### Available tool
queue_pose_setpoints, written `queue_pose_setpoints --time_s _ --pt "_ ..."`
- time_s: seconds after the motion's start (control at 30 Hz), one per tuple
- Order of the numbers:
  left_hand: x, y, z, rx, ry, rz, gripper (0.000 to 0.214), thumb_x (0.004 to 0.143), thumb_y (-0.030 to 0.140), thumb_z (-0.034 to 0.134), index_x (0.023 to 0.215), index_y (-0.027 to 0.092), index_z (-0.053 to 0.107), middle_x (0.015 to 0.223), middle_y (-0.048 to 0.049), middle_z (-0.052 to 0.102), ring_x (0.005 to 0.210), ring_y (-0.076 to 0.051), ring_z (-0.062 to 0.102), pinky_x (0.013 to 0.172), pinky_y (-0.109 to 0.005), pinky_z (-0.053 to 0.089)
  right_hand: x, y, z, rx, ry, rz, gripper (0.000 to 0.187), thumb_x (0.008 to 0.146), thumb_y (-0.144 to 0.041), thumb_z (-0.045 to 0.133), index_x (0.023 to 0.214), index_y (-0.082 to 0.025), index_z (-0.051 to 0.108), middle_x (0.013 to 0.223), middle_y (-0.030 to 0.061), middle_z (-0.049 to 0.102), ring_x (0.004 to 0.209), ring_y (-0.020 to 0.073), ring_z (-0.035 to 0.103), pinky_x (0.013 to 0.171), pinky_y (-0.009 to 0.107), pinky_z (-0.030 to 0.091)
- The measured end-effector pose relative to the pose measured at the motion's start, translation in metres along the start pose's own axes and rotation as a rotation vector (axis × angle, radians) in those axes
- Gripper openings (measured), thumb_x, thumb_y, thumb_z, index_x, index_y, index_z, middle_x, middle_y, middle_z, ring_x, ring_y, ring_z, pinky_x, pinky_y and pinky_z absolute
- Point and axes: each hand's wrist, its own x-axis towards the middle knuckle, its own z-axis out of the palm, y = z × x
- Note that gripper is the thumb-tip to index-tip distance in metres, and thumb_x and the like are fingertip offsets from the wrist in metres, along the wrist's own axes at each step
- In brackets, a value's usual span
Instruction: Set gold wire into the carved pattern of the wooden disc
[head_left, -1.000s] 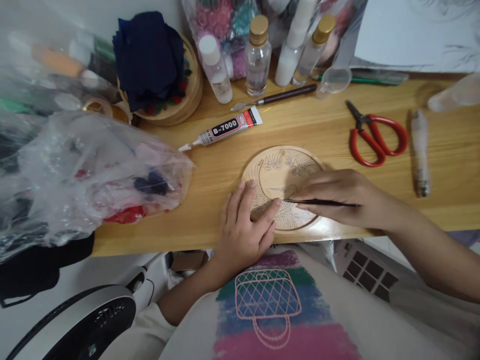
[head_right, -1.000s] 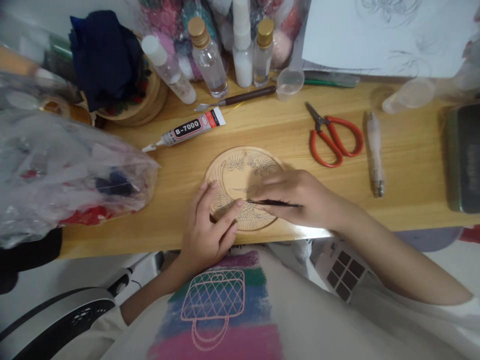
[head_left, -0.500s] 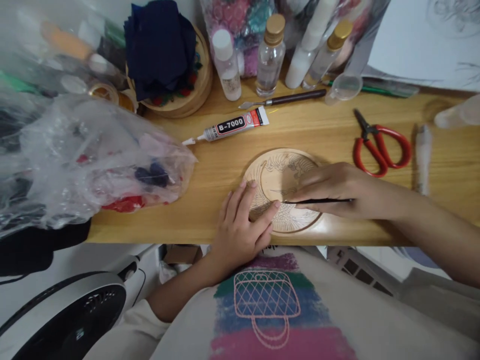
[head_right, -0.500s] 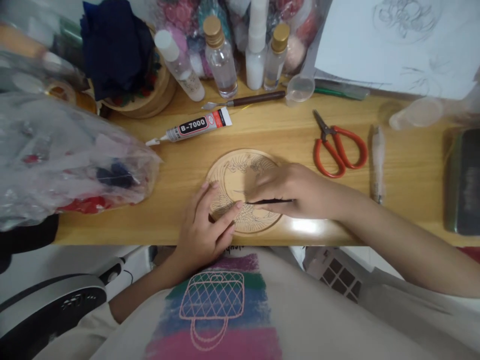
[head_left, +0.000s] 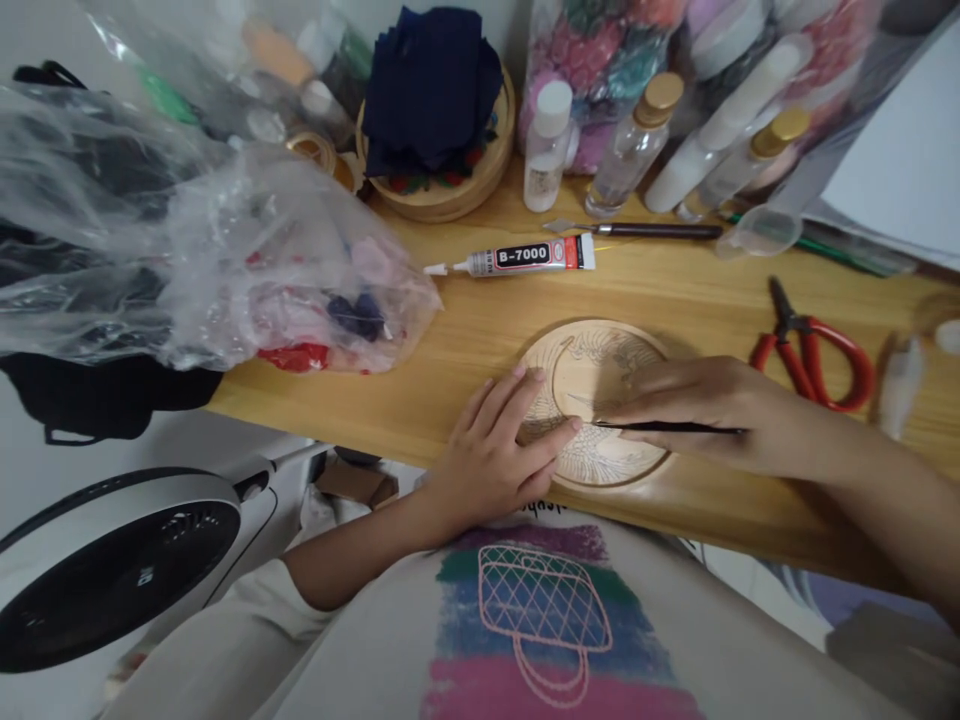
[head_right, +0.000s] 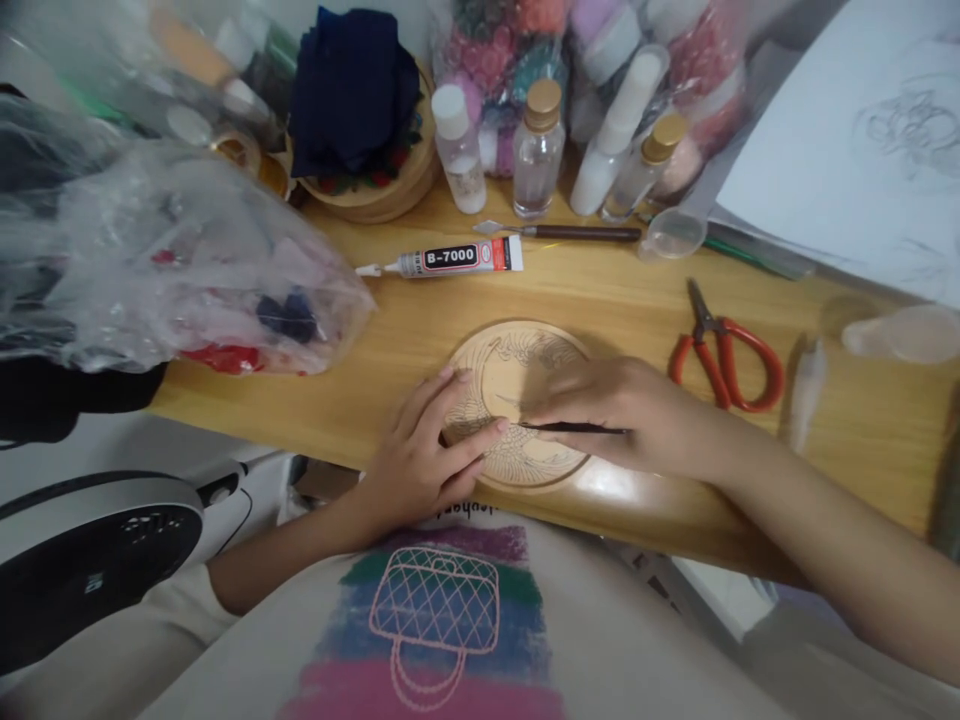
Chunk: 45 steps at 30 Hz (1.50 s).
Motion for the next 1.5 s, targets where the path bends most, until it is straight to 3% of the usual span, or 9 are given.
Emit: queue_pose_setpoints --time_s 0.53,0.77,0.87,1.1,1.23,1.3,1.4,1.5 --pt "0.001 -0.001 -0.001 0.007 -0.004 0.007 0.042 0.091 0.027 0.058 0.133 0.026 0.061 0.157 -0.0154 0.032 0.143 -0.036 0.036 0.110 -0.054 0.039 -0.003 -0.003 0.001 0.103 -0.030 0.082 0.019 0.100 -0.028 0.052 0.107 -0.018 0.067 0.088 0.0074 0.073 0.081 0.0132 0.066 0.072 0.025 0.048" --pt "-0.001 0.000 -0.001 -0.028 -0.044 -0.041 0.045 0.089 0.027 0.062 0.134 0.030 0.060 0.164 -0.0115 0.019 0.148 -0.043 0.025 0.110 -0.060 0.037 -0.004 -0.004 0.002 0.121 0.000 0.092 0.016 0.098 -0.026 0.057 0.108 -0.019 0.067 0.089 0.0052 0.073 0.082 0.0122 0.065 0.073 0.025 0.048" --pt "-0.001 0.000 -0.002 -0.057 -0.064 -0.036 0.044 0.090 0.024 0.060 0.134 0.028 0.061 0.163 -0.0128 0.020 0.147 -0.042 0.028 0.110 -0.059 0.039 -0.005 -0.006 0.005 0.111 0.022 0.094 0.015 0.097 -0.022 0.059 0.108 -0.020 0.068 0.089 0.0050 0.073 0.082 0.0123 0.065 0.074 0.025 0.048" --pt "0.008 -0.018 -0.010 -0.115 -0.104 0.059 0.040 0.092 0.024 0.058 0.132 0.029 0.063 0.162 -0.0120 0.022 0.146 -0.039 0.030 0.111 -0.058 0.039 -0.014 -0.014 0.008 0.190 0.140 0.207 0.017 0.092 -0.016 0.065 0.108 -0.018 0.070 0.089 0.0048 0.074 0.078 0.0098 0.067 0.070 0.021 0.051" --pt "0.013 -0.027 -0.015 -0.102 -0.149 0.129 0.041 0.090 0.024 0.062 0.131 0.030 0.063 0.160 -0.0123 0.026 0.146 -0.040 0.030 0.112 -0.060 0.038 -0.020 -0.017 0.016 0.233 0.299 0.281 0.013 0.086 -0.016 0.071 0.099 -0.016 0.073 0.083 0.0033 0.074 0.071 0.0087 0.067 0.064 0.019 0.053" --pt "0.013 -0.030 -0.014 -0.092 -0.163 0.158 0.041 0.089 0.031 0.067 0.131 0.029 0.063 0.159 -0.0129 0.026 0.146 -0.042 0.029 0.111 -0.061 0.038 -0.023 -0.018 0.022 0.238 0.383 0.325 0.013 0.086 -0.017 0.072 0.098 -0.018 0.074 0.085 0.0025 0.075 0.072 0.0093 0.069 0.065 0.019 0.055" --pt "0.013 -0.037 -0.014 -0.086 -0.172 0.210 0.061 0.080 0.058 0.075 0.131 0.027 0.063 0.162 -0.0149 0.022 0.144 -0.045 0.029 0.110 -0.064 0.039 -0.024 -0.023 0.032 0.219 0.471 0.401 0.015 0.085 -0.019 0.073 0.099 -0.019 0.076 0.089 0.0036 0.078 0.076 0.0118 0.073 0.068 0.022 0.058" --pt "0.019 -0.051 -0.021 -0.080 -0.199 0.300 0.067 0.074 0.059 0.079 0.131 0.027 0.063 0.162 -0.0157 0.020 0.144 -0.045 0.030 0.109 -0.064 0.040 -0.020 -0.032 0.044 0.206 0.527 0.495 0.017 0.086 -0.024 0.073 0.101 -0.020 0.078 0.095 0.0057 0.079 0.081 0.0147 0.074 0.070 0.025 0.060"
